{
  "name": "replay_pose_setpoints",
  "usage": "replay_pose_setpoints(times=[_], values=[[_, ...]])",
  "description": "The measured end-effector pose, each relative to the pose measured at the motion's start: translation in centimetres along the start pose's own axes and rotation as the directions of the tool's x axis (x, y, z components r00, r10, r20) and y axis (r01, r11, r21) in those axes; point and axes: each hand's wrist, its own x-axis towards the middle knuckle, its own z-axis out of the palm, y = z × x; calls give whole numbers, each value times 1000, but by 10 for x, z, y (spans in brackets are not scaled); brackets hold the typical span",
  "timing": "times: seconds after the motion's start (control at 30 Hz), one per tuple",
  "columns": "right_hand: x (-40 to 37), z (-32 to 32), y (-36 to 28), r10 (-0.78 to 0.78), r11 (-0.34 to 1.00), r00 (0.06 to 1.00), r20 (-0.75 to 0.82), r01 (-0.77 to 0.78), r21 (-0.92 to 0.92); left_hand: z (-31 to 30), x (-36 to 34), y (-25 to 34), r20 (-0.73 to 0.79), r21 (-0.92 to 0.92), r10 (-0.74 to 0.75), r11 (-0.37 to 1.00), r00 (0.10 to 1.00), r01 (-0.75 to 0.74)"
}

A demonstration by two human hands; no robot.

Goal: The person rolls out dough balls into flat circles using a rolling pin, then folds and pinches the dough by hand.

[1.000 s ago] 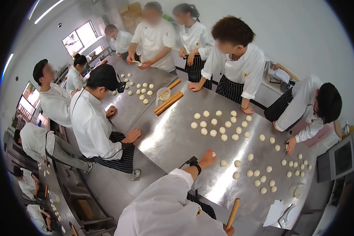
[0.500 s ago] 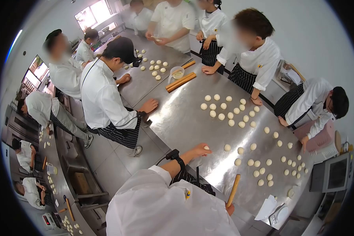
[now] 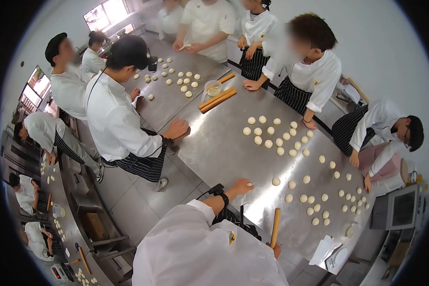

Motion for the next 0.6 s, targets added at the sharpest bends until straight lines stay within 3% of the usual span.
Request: replay_pose_setpoints(times=[0.2,0.23,0.37,0.5,0.57,0.6], values=[[-29,27,-4,110,992,993,-35,-108,61,-8,0,18,-89,94,115,990,989,-107],[-31,33,-2,190,980,982,-24,-188,63,-9,-2,23,-43,125,173,978,984,-167],[-34,56,38,177,984,983,40,-178,23,-7,8,22,81,211,319,920,944,-330],[-43,61,15,215,976,977,15,-214,-42,-5,14,23,148,259,348,890,926,-376],[-44,63,4,233,971,972,-15,-233,-59,-7,10,29,220,418,383,794,897,-441],[-45,69,14,225,974,974,-25,-225,-32,-3,13,23,222,413,390,793,894,-448]])
